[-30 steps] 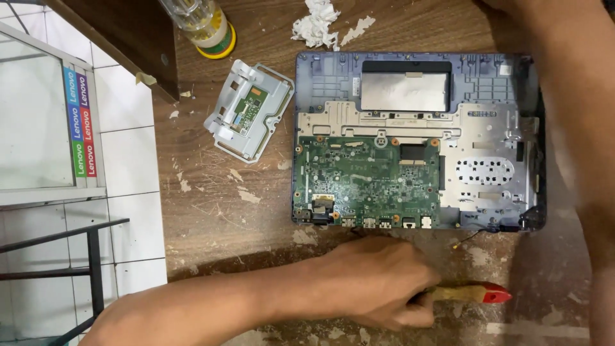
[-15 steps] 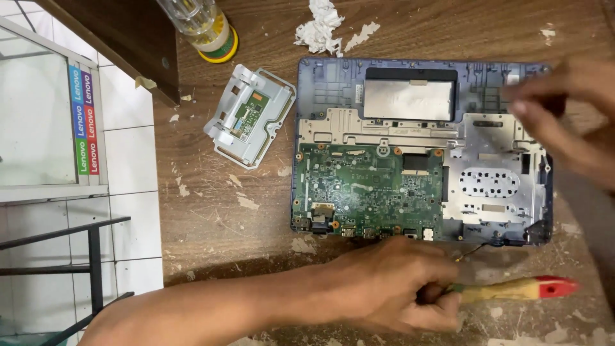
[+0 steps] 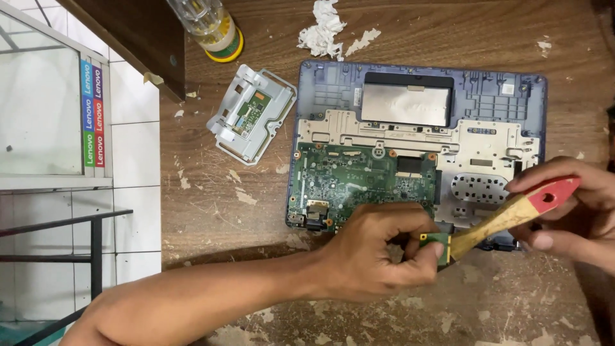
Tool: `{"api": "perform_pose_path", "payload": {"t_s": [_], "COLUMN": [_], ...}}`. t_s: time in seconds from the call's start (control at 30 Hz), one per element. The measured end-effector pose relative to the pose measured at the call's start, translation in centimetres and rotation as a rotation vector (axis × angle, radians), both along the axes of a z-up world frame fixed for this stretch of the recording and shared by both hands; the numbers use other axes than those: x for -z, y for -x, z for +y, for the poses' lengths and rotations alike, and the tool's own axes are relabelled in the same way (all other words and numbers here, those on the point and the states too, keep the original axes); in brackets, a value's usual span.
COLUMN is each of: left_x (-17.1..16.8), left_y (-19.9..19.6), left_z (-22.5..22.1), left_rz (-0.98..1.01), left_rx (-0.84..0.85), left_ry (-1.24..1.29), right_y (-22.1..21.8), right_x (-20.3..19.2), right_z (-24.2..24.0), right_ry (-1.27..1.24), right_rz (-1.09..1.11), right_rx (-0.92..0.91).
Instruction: Cleaning a laptop chassis and installing a small circuit board into the motherboard.
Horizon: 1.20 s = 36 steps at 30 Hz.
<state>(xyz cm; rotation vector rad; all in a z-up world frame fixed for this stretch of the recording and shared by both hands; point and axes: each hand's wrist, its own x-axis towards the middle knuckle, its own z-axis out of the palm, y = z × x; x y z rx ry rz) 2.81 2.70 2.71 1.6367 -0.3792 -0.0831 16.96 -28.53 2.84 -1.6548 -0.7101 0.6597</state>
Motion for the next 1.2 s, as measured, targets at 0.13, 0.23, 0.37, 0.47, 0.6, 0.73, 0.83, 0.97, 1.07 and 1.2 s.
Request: {"api": "perform_pose_path", "payload": {"t_s": [0.13, 0.23, 0.37, 0.47, 0.6, 0.73, 0.83, 0.97, 1.07, 1.2], "left_x": [-0.3, -0.3, 0.1, 0.2, -0.5, 0.2, 0.7, 0.9, 1.1, 0.6], "left_y": [-0.1, -0.1, 0.0, -0.1, -0.4, -0.4, -0.1, -0.1, -0.3, -0.5], "left_z": [0.0, -0.1, -0.3, -0.4, -0.2, -0.2, -0.1, 0.0, -0.2, -0.1], "left_rz": [-0.031, -0.054, -0.05, -0.079, -0.059, -0.144, -0.068, -0.002, -0.022, -0.019], "left_rx": [-0.019, -0.018, -0.012, -0.043, -0.134, -0.211, -0.147, -0.099, -0.097, -0.075], "left_ry": [0.016, 0.032, 0.06, 0.045, 0.034, 0.015, 0.006, 0.04, 0.048, 0.002], "right_y": [1.7, 4.1, 5.5, 5.3, 5.3, 5.2, 5.9, 6.1, 6.3, 5.9], "right_x": [-0.8, 0.1, 0.6, 1.1, 1.5, 4.3, 2.8, 2.7, 3.1, 2.6], "right_z": [3.3, 3.8, 4.2, 3.8, 3.7, 1.7, 3.5, 3.8, 4.2, 5.6], "right_ry": [-0.121, -0.009, 0.038, 0.006, -0.199, -0.22, -0.393, -0.359, -0.389, -0.505], "right_rz": [0.079, 0.069, 0.001, -0.137, -0.308, -0.453, -0.673, -0.687, -0.584, -0.722], "right_rx": [-0.143, -0.123, 0.018, 0.09, 0.158, 0.24, 0.229, 0.188, 0.27, 0.213]}}
